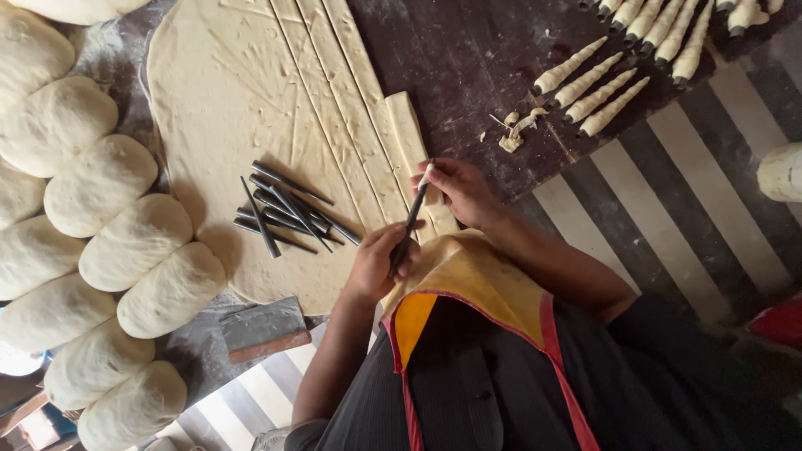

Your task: The person cuts strips from a large flattened sheet of dough with a dough scraper, then wraps each strip spirally around a tapered metal cone mold and sets the finished dough-covered cones in rows on the table alongside many already completed ones.

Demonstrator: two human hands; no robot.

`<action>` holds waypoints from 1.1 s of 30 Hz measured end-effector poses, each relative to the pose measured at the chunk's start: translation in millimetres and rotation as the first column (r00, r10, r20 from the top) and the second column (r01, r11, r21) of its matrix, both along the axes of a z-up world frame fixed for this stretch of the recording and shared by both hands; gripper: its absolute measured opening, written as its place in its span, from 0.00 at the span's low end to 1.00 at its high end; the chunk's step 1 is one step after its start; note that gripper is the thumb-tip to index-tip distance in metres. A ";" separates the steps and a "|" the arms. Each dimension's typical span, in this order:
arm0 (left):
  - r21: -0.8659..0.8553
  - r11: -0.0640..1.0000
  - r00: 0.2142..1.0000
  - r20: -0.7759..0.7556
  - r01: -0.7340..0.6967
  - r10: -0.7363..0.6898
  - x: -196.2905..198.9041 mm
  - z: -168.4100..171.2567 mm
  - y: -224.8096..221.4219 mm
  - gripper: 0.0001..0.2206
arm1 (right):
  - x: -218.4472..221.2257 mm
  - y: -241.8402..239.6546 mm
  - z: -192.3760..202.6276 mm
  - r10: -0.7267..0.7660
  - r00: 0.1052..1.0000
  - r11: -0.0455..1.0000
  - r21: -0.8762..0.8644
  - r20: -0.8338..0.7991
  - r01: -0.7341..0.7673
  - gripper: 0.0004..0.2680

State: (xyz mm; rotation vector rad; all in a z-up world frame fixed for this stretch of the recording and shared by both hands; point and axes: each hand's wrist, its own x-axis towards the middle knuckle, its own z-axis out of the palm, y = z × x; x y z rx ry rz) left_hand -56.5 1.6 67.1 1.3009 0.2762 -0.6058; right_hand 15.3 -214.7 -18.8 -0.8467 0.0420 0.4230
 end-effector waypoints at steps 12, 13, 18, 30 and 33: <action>0.288 0.958 0.980 0.192 0.002 -0.059 5.0 22.0 -11.3 0.14 | -8.3 -0.6 1.7 0.066 0.996 0.995 -0.068 -0.059 -0.070 0.12; 0.286 0.958 0.973 0.215 0.017 -0.081 8.0 19.3 -10.2 0.15 | -4.7 -1.7 2.4 0.060 0.998 0.998 -0.005 -0.033 -0.060 0.11; 0.288 0.957 0.995 0.075 0.035 -0.059 10.3 13.9 -15.9 0.13 | -11.6 -2.9 -0.1 0.075 0.985 0.994 -0.095 0.153 -0.061 0.09; 0.088 0.992 0.984 0.163 -0.086 0.071 5.8 20.5 -20.0 0.05 | -14.5 -7.3 20.3 0.067 0.997 0.995 -0.083 0.042 -0.063 0.12; 0.107 0.988 0.985 0.145 -0.112 0.096 9.6 23.8 -27.1 0.02 | -9.3 -7.0 21.7 0.078 0.997 0.996 -0.045 -0.007 -0.079 0.13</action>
